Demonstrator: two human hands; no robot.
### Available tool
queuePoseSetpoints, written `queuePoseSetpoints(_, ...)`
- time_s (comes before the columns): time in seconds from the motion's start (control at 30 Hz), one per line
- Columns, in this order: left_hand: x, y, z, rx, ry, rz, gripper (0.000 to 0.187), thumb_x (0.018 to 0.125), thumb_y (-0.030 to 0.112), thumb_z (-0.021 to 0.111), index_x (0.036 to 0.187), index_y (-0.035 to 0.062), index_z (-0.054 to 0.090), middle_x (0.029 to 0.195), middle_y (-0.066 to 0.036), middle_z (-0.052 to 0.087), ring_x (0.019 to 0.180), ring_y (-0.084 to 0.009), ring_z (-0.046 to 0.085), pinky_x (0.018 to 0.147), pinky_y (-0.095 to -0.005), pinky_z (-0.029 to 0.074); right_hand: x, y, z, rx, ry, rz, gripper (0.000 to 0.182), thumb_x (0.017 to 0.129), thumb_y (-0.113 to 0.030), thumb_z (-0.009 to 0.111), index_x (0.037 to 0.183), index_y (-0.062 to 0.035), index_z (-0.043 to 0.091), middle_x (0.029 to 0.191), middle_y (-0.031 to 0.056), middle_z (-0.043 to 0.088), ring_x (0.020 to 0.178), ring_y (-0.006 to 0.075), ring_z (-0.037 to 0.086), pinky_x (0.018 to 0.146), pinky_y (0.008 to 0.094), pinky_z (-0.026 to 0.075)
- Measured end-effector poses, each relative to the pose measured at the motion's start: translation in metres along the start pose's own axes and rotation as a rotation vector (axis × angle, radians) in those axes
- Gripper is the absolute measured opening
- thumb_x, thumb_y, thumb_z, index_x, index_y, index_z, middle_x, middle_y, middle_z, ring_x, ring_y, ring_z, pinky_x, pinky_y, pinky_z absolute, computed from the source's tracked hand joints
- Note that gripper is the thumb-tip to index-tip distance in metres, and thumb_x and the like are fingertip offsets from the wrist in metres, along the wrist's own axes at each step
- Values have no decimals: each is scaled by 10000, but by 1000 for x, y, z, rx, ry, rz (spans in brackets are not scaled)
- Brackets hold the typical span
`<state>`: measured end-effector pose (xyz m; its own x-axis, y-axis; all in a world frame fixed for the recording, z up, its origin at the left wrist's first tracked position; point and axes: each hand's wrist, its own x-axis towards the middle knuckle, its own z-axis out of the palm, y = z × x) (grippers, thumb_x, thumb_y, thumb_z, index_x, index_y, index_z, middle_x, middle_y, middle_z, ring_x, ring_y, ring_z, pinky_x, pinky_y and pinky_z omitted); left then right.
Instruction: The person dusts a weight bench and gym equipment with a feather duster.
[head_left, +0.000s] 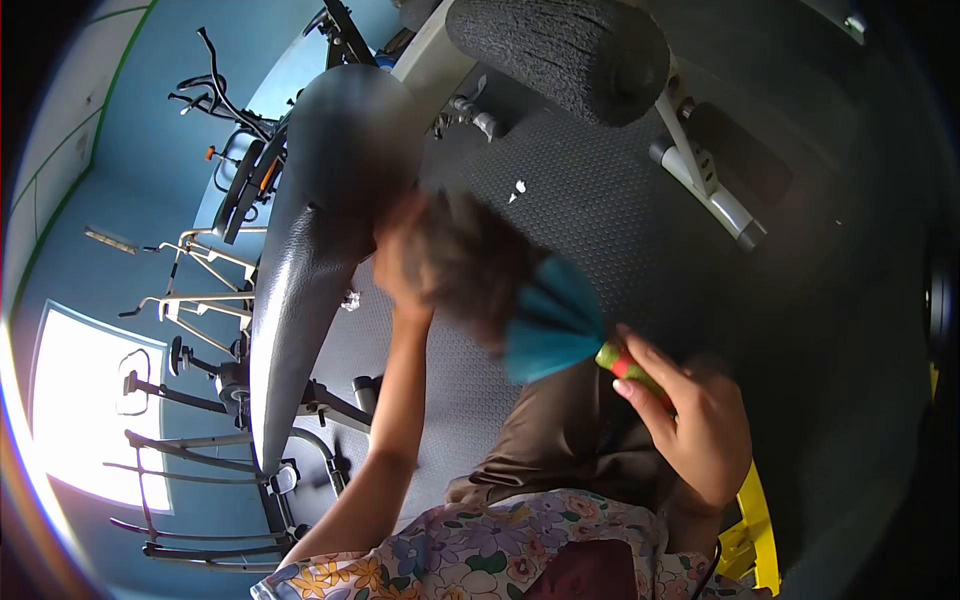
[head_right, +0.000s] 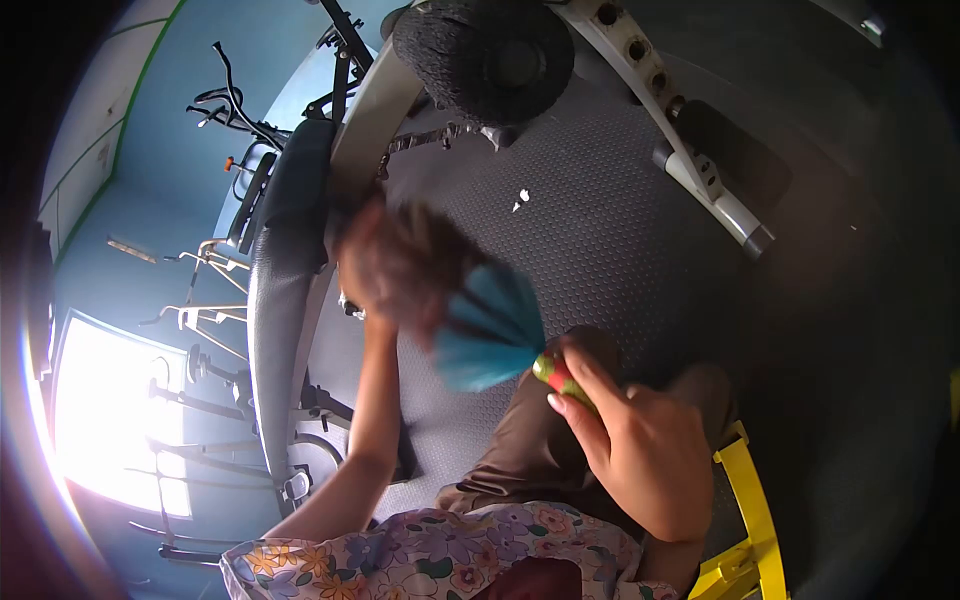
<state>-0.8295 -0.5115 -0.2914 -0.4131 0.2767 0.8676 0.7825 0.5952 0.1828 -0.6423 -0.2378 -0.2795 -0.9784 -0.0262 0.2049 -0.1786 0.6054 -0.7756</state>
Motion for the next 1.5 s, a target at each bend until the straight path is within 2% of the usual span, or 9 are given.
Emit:
queuePoseSetpoints(0.13,-76,-37,-64,454,191,-268,138,802,27,546,917,-30,596,928,-144,615,895,-278,561,823,-367,410,-6,9,25,185,27,54,370,849,-281,543,1174,-106,516,578,145,561,520,294,589,489,385,449)
queuePoseSetpoints(0.23,-60,9,-109,680,-59,101,87,790,-15,554,863,-48,589,782,-155,624,697,-254,604,677,-320,479,3,-11,43,377,-160,148,380,857,-197,538,1162,24,490,792,236,605,684,358,613,582,405,470)
queuePoseSetpoints(0.3,-56,45,-115,183,29,-32,84,816,11,531,800,-55,582,720,-167,611,658,-257,609,644,-325,493,5,-10,69,613,-352,121,436,887,-219,490,1245,12,398,726,255,584,628,364,607,556,423,466)
queuePoseSetpoints(0.37,-55,59,-178,485,-369,261,203,836,121,544,891,-75,542,754,-189,606,723,-262,615,663,-335,491,-1,-1,105,796,-380,-23,459,897,-171,464,1285,19,309,643,232,562,531,336,586,475,398,437)
queuePoseSetpoints(0.43,-125,17,-281,418,62,-336,458,804,267,602,1044,-97,462,923,-209,582,884,-277,587,737,-344,476,0,6,117,953,-396,-3,469,901,-178,463,1292,22,297,630,222,555,512,318,580,467,384,424)
queuePoseSetpoints(0.5,11,63,-187,755,-224,10,768,676,368,720,1183,-89,369,1075,-221,507,1027,-309,508,817,-384,436,-4,6,130,1120,-414,28,479,905,-186,462,1298,25,286,617,212,548,494,300,574,459,370,410)
queuePoseSetpoints(0.63,23,36,-185,858,-444,-416,1086,398,347,840,1267,-62,333,1179,-227,464,1110,-352,447,919,-413,367,-18,-12,149,1278,-613,204,424,919,-145,434,1302,1,327,639,5,407,524,66,387,470,229,366)
queuePoseSetpoints(0.8,36,49,-152,730,-383,-492,943,379,158,644,1273,1,388,1056,-192,583,957,-275,589,858,-376,441,-9,-25,167,1505,-695,244,421,938,-182,408,1324,-47,306,607,-24,382,456,17,341,404,172,292)
queuePoseSetpoints(1.5,47,42,-185,485,-612,-243,1011,409,110,677,1346,78,300,1318,-178,396,1194,-344,409,1003,-428,321,2,-74,177,1450,-697,485,446,933,-253,427,1334,-93,312,567,-31,379,410,21,326,362,167,267)
